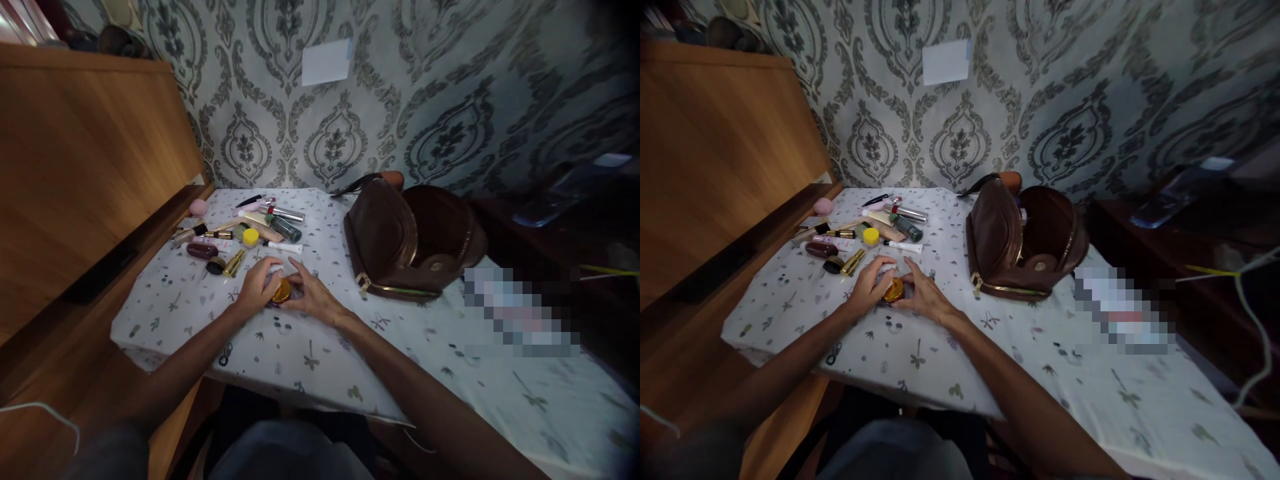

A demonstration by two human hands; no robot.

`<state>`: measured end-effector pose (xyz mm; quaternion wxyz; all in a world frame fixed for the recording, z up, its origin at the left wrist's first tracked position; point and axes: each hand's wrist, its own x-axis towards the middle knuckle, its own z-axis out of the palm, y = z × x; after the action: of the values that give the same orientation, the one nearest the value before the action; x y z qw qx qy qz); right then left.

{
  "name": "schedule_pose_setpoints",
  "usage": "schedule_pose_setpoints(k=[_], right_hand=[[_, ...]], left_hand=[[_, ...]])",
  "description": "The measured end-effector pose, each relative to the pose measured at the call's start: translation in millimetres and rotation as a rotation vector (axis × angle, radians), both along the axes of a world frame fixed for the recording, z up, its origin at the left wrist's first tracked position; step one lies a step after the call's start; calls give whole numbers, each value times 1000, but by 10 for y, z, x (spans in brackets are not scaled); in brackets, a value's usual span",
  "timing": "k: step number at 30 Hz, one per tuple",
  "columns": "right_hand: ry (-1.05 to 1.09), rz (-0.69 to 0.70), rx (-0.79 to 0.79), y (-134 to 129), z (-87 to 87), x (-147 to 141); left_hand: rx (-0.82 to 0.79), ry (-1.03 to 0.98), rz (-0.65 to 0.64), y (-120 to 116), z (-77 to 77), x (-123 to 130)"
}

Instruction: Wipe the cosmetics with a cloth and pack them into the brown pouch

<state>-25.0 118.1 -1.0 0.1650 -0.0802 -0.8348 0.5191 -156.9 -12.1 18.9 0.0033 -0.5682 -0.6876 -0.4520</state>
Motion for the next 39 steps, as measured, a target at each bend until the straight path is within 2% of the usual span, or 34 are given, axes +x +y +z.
schedule_pose_setpoints(k=[4, 7, 15, 20, 28, 34, 39], right_hand=[[-5, 2, 11, 1, -24, -4], [13, -11, 26, 2, -52, -16], [-10, -8, -8, -24, 2, 12], [2, -4, -4, -23, -2, 14], [49, 10, 132, 20, -76, -28], [66, 43, 190, -7, 10, -13], [64, 34, 201, -5, 5, -22]], left_hand=[[-52, 376, -130, -42, 56, 77], [-103, 516, -172, -45, 80, 125], [-218, 286, -69, -43, 99, 85], [-297, 286, -14, -197, 19, 15], [-388, 346, 80, -502, -104, 54], [-226, 296, 44, -609, -128, 118], [-98, 360, -9, -550, 44, 157]])
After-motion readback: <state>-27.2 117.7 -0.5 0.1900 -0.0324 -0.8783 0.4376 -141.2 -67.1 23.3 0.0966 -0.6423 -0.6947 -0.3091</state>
